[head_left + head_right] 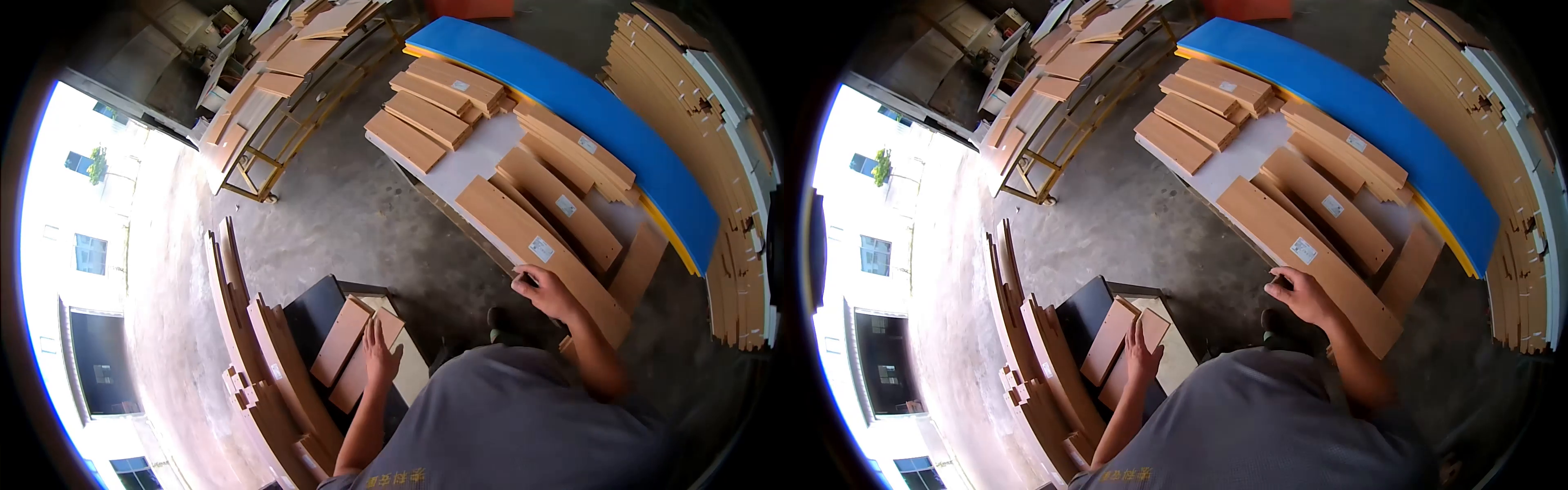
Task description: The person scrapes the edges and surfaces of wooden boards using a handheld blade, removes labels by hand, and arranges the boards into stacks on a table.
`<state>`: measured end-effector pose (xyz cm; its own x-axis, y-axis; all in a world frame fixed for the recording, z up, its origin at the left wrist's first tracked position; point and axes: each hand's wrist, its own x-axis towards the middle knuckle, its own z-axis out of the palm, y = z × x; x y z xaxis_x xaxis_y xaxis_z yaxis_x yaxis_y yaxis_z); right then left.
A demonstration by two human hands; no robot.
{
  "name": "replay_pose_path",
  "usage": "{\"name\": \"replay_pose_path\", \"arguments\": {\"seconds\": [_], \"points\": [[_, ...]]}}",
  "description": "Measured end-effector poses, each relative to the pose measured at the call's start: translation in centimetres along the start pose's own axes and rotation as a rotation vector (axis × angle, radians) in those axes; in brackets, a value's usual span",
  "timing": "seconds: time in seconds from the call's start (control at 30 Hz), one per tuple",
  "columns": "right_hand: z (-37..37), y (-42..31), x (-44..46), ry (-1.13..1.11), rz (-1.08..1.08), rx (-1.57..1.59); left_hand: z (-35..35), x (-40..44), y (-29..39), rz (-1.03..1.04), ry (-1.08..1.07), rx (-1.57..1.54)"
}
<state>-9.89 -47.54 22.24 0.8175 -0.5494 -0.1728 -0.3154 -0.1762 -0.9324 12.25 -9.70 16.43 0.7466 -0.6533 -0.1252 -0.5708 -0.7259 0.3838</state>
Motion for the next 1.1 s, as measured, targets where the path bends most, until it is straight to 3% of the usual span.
{"name": "replay_pose_path", "arguments": {"seconds": [0.13,0.23,0.47,0.53,0.63,0.7,0.83,0.97,1.03,1.1], "points": [[-4.8,1.1,-1.0,0.185,0.291,0.363,-0.2,17.9,0.2,0.323,-0.180,0.134],[-5.3,1.2,-1.3,0.358,0.348,0.367,-0.1,32.6,3.2,0.574,-0.310,0.264],[-0.4,-2.1,6.5,0.777,0.522,0.363,3.5,62.8,7.6,1.068,-0.409,0.578],[1.7,-5.0,12.0,0.828,0.538,0.427,4.2,68.8,8.6,1.152,-0.567,0.719],[4.9,-8.5,18.1,0.771,0.758,0.355,5.2,71.7,7.5,1.297,-0.663,0.523],[6.4,-10.5,22.1,0.779,0.736,0.353,5.3,73.1,7.2,1.404,-0.601,0.372],[7.8,-12.3,27.2,0.845,0.753,0.369,2.0,71.2,9.3,1.396,-0.786,0.360],[6.5,-14.3,32.5,0.814,0.881,0.385,0.9,71.7,12.8,1.388,-0.659,0.176],[6.9,-11.8,34.1,0.790,0.531,0.236,2.9,73.4,15.2,1.371,-0.672,0.214],[6.5,-11.0,36.1,0.816,0.557,0.145,4.9,75.4,15.4,1.402,-0.630,0.211]]}}
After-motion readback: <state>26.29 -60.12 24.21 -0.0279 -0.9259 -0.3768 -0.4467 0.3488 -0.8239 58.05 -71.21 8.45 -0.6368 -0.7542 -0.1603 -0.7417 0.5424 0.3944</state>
